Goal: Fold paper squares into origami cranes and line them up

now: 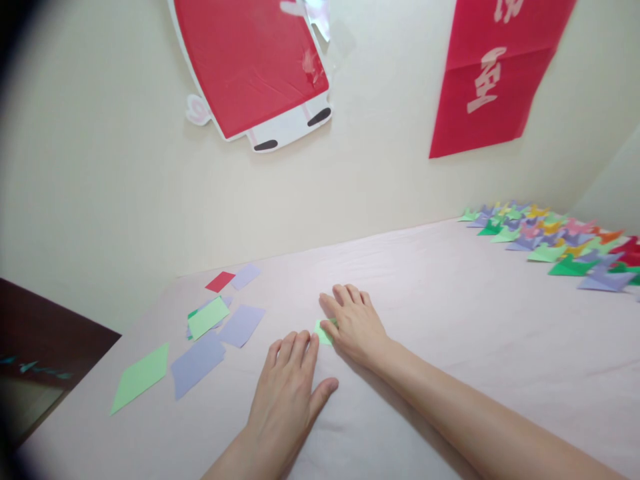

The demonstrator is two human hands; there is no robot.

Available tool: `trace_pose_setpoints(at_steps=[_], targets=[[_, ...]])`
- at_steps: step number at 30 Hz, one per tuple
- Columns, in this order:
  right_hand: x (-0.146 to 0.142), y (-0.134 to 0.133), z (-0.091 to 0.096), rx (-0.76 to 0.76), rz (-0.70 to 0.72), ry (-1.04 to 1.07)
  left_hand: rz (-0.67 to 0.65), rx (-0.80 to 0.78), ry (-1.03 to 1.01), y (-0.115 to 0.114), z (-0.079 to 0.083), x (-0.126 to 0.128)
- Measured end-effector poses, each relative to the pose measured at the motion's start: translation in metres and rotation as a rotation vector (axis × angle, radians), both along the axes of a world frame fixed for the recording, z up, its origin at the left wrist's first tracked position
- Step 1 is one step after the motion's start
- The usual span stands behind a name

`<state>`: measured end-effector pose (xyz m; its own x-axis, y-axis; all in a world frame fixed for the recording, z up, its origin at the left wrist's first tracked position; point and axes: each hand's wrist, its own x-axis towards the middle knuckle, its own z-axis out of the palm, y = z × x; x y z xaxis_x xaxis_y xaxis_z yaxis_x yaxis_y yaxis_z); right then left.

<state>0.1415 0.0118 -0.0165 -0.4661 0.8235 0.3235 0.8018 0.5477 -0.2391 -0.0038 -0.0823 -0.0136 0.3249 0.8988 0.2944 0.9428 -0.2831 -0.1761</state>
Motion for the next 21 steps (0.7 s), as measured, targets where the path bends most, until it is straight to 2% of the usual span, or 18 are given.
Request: trace_pose_setpoints(at_steps=[8, 13, 17, 21], targets=[[0.018, 0.008, -0.006, 0.008, -0.032, -0.062, -0.004, -0.001, 0.007, -0.004, 0.000, -0.006], [0.017, 0.009, -0.011, 0.015, -0.013, -0.031, 0.024, -0.069, -0.032, 0.006, 0.009, -0.003], [0.019, 0.013, -0.014, -0.017, 0.066, 0.122, -0.031, -0.163, -0.139, 0.026, 0.023, 0.003], [0.025, 0.015, -0.008, -0.164, 0.243, 0.427, -0.083, -0.238, -0.169, 0.042, 0.027, 0.005]])
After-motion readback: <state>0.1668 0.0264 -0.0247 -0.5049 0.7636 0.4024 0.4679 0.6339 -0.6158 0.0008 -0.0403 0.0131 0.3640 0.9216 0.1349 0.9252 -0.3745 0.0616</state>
